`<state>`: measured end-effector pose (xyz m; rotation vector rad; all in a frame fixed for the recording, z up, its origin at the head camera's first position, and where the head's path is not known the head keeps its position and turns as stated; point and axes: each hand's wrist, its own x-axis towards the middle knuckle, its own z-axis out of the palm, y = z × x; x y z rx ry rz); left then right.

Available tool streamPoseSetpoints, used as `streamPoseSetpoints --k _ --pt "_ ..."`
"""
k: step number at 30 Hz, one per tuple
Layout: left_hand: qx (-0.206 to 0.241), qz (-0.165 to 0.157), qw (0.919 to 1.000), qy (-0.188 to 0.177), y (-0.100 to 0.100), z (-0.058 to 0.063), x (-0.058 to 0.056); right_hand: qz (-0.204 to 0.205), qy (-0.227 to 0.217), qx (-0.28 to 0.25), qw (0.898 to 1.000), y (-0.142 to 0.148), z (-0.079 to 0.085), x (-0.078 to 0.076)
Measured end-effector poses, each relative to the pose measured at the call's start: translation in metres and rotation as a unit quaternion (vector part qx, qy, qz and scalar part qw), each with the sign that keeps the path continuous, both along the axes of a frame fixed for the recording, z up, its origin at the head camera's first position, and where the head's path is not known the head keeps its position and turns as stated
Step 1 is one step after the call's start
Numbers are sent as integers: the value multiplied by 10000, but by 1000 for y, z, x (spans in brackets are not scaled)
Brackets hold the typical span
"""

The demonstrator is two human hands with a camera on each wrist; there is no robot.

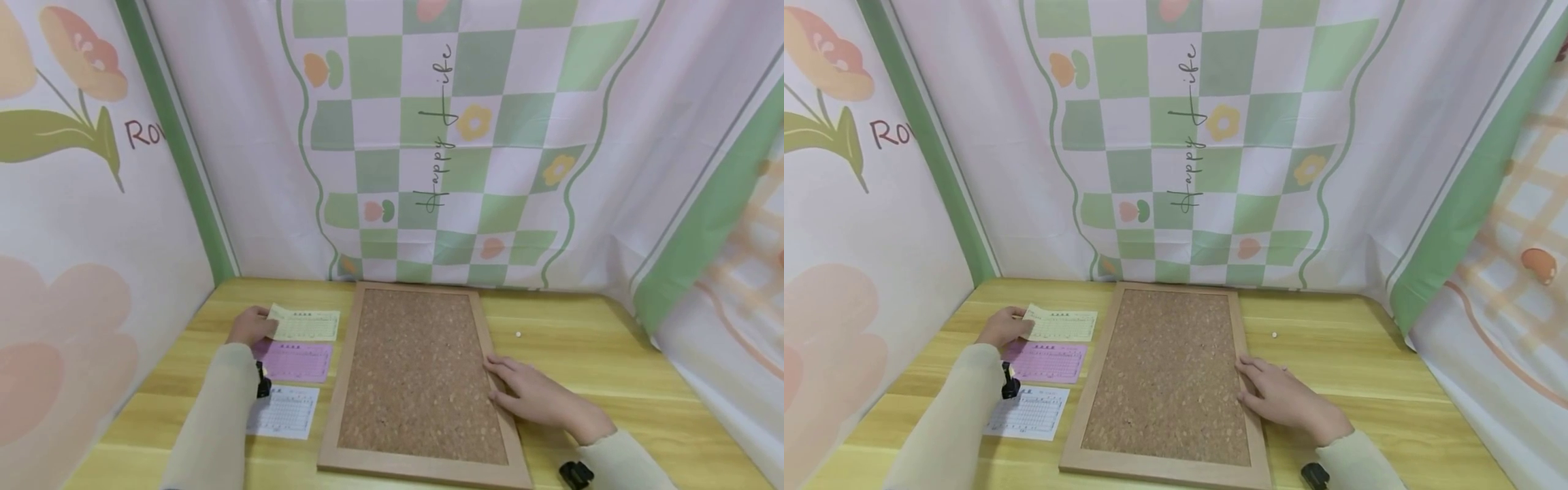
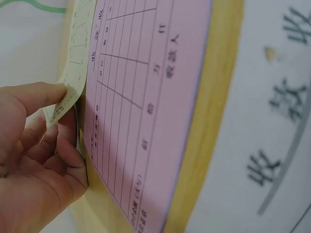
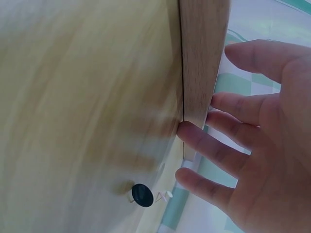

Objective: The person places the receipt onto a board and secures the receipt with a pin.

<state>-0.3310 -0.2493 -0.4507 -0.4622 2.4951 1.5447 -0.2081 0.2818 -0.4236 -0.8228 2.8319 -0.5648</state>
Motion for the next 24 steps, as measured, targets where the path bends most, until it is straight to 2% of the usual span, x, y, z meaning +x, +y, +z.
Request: streamPoseSetpoints --k 4,15,24 --pt "63 73 10000 3 -3 -2 -2 12 47 13 10000 -1 0 0" --pt "-454 -124 9986 228 -5 -3 -5 -18 -137 56 9999 2 0 -2" --pt "60 -98 9996 257 -5 -1 -4 4 -217 18 9998 1 1 -1"
